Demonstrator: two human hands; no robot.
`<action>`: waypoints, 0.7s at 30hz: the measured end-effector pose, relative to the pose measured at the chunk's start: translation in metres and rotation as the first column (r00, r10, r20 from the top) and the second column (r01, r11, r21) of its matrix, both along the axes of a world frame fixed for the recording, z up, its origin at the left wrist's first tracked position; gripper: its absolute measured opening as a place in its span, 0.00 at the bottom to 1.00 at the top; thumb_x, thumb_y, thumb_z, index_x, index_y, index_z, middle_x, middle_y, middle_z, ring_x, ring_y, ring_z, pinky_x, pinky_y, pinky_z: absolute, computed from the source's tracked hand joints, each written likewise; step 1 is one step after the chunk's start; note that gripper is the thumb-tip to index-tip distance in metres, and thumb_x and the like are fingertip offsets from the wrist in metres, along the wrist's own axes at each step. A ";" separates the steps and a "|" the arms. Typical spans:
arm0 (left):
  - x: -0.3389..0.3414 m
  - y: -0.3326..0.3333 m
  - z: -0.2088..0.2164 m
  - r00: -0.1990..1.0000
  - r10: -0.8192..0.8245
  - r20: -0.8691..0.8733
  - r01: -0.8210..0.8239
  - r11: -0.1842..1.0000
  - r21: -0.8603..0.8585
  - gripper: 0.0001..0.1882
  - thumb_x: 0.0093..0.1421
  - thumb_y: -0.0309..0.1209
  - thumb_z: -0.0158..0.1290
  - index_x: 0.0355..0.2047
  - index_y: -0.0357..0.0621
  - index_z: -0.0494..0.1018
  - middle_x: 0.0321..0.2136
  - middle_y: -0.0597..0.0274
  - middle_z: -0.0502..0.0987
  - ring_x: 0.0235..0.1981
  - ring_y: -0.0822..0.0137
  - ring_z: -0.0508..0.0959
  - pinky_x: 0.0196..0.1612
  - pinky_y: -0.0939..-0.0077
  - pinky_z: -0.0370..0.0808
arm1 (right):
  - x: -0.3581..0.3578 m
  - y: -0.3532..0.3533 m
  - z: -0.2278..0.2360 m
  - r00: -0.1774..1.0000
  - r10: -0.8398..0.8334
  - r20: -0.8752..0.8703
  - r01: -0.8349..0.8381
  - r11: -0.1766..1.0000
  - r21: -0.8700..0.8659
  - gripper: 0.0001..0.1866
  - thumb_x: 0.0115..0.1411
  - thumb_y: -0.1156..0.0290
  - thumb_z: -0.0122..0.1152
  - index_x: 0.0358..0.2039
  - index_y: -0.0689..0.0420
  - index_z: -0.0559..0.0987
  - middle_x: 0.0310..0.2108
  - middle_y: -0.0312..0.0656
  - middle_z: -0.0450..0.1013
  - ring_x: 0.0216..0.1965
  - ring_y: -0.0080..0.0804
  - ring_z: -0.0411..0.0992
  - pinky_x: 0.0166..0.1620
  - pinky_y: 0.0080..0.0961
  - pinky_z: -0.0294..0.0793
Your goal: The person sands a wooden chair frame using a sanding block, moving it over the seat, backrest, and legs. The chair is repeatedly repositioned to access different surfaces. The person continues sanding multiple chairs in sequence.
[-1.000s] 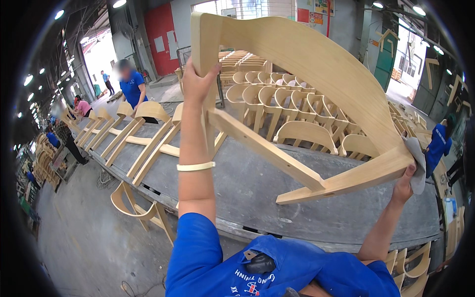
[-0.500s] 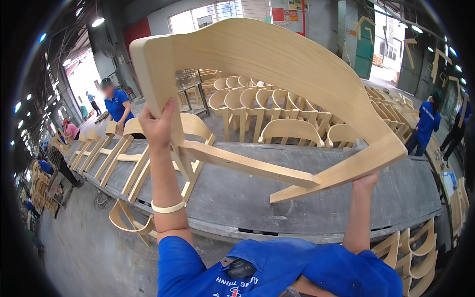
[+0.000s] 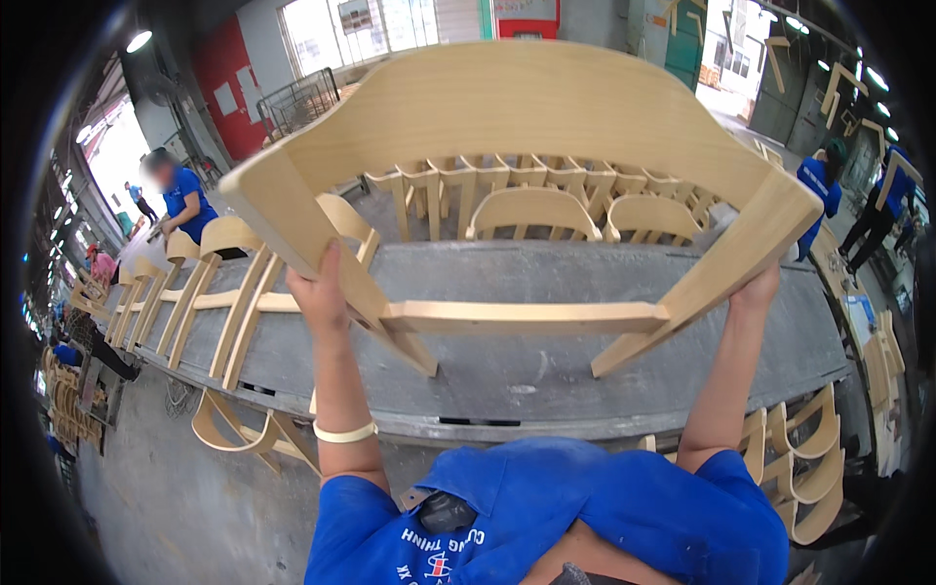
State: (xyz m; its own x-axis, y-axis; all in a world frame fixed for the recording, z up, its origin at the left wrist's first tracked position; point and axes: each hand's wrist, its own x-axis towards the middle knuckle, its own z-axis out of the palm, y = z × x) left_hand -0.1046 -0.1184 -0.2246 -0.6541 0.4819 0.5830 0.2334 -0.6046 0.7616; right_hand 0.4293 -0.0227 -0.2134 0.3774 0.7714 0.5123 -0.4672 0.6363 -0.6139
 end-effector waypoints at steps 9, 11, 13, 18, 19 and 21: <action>0.072 0.005 0.064 0.683 0.634 -0.363 -0.329 0.711 0.622 0.21 0.53 0.28 0.57 0.48 0.33 0.70 0.48 0.50 0.70 0.54 0.53 0.67 0.59 0.60 0.61 | 0.000 0.000 -0.003 0.987 0.147 0.059 -0.150 0.987 0.050 0.23 0.68 0.58 0.44 0.52 0.64 0.71 0.44 0.47 0.76 0.42 0.38 0.77 0.44 0.34 0.78; 0.111 0.023 0.083 0.601 0.490 -0.631 -0.096 0.828 0.552 0.21 0.53 0.32 0.56 0.48 0.37 0.72 0.48 0.48 0.70 0.55 0.50 0.66 0.60 0.57 0.60 | -0.005 -0.006 -0.002 0.991 0.134 0.003 -0.134 0.990 0.035 0.23 0.68 0.58 0.44 0.52 0.64 0.71 0.43 0.47 0.76 0.41 0.37 0.77 0.42 0.33 0.79; 0.152 0.074 0.116 0.491 0.383 -0.782 0.003 0.897 0.441 0.19 0.56 0.37 0.56 0.47 0.43 0.75 0.50 0.47 0.70 0.56 0.48 0.66 0.61 0.56 0.59 | -0.012 -0.014 -0.001 0.997 0.064 -0.049 -0.064 0.998 -0.013 0.23 0.68 0.58 0.44 0.51 0.64 0.72 0.43 0.47 0.76 0.41 0.36 0.77 0.42 0.33 0.79; 0.224 0.208 0.178 0.249 0.556 -0.793 -0.264 0.827 0.496 0.25 0.60 0.55 0.48 0.43 0.49 0.79 0.49 0.48 0.74 0.55 0.46 0.68 0.59 0.53 0.61 | -0.017 -0.037 0.009 0.903 -0.411 0.126 0.427 0.891 -0.155 0.24 0.69 0.57 0.44 0.52 0.65 0.71 0.45 0.46 0.75 0.47 0.36 0.74 0.52 0.34 0.72; 0.228 0.223 0.182 0.270 0.472 -0.839 -0.280 0.872 0.400 0.26 0.60 0.57 0.46 0.43 0.50 0.79 0.44 0.50 0.77 0.51 0.48 0.71 0.57 0.54 0.63 | -0.013 -0.042 0.012 0.835 -0.507 0.214 0.526 0.850 -0.037 0.23 0.69 0.58 0.44 0.54 0.64 0.70 0.48 0.47 0.73 0.51 0.38 0.71 0.55 0.34 0.70; 0.234 0.242 0.183 0.275 0.338 -0.900 -0.339 0.910 0.239 0.28 0.60 0.59 0.44 0.40 0.51 0.79 0.36 0.55 0.80 0.44 0.52 0.76 0.53 0.56 0.66 | -0.001 -0.056 0.017 0.622 -0.702 0.347 0.649 0.710 0.273 0.23 0.69 0.60 0.44 0.57 0.63 0.68 0.54 0.50 0.69 0.59 0.41 0.66 0.60 0.35 0.64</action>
